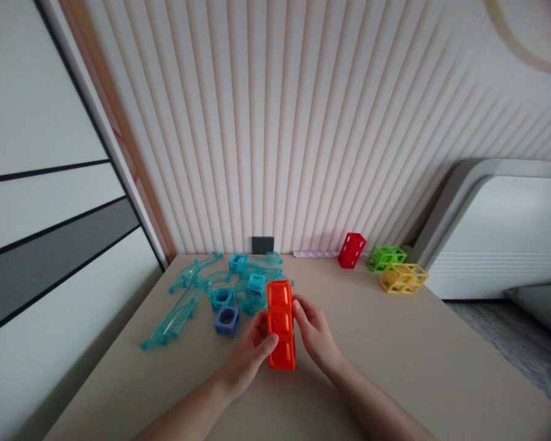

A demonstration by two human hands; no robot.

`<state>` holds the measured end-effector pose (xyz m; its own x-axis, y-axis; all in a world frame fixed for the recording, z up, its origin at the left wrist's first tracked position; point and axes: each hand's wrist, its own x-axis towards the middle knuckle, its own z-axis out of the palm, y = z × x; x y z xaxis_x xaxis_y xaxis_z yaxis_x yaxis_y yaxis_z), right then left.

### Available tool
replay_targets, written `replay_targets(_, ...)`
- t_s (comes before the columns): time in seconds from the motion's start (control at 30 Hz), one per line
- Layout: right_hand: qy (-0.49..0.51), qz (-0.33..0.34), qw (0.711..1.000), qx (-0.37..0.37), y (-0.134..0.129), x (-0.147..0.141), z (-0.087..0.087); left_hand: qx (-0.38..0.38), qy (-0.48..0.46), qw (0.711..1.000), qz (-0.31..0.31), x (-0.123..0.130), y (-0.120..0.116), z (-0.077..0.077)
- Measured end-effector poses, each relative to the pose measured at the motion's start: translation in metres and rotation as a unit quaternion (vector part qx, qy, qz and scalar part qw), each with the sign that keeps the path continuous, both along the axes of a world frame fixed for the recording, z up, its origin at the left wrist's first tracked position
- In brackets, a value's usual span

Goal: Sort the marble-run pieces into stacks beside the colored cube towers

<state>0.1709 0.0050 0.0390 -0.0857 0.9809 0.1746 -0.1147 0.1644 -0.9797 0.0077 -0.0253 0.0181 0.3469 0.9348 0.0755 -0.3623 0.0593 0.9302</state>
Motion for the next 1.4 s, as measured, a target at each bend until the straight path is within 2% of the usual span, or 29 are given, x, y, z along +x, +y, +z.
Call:
replay_targets(0.17, -0.014, 0.001, 1.000, 0.015, -0.002, 0.001, 0.002, 0.023, 0.050, 0.997, 0.047, 0.001, 0.001, 0.004)
replay_targets(0.47, -0.029, 0.024, 0.999, 0.009, -0.004, 0.002, 0.002, 0.026, 0.074, 0.994, 0.074, 0.003, 0.002, 0.003)
replay_targets(0.77, 0.013, 0.034, 0.999, -0.020, -0.001, 0.001, -0.004, 0.005, 0.042, 0.996, 0.080, 0.003, 0.001, 0.002)
replay_targets(0.87, 0.049, 0.061, 0.996, -0.045, 0.000, 0.001, -0.006, 0.023, 0.047, 0.995, 0.084, 0.002, -0.002, 0.005)
replay_targets(1.07, 0.085, 0.058, 0.992, -0.079, -0.001, 0.001, -0.008, 0.091, 0.116, 0.985, 0.091, 0.001, -0.004, 0.001)
replay_targets(1.23, 0.065, 0.075, 0.991, -0.089, -0.001, 0.003, -0.013, 0.087, 0.109, 0.987, 0.084, 0.000, -0.006, 0.001)
replay_targets(1.4, 0.080, 0.132, 0.984, -0.087, -0.003, 0.005, -0.016, 0.084, 0.089, 0.990, 0.063, -0.002, -0.005, 0.003)
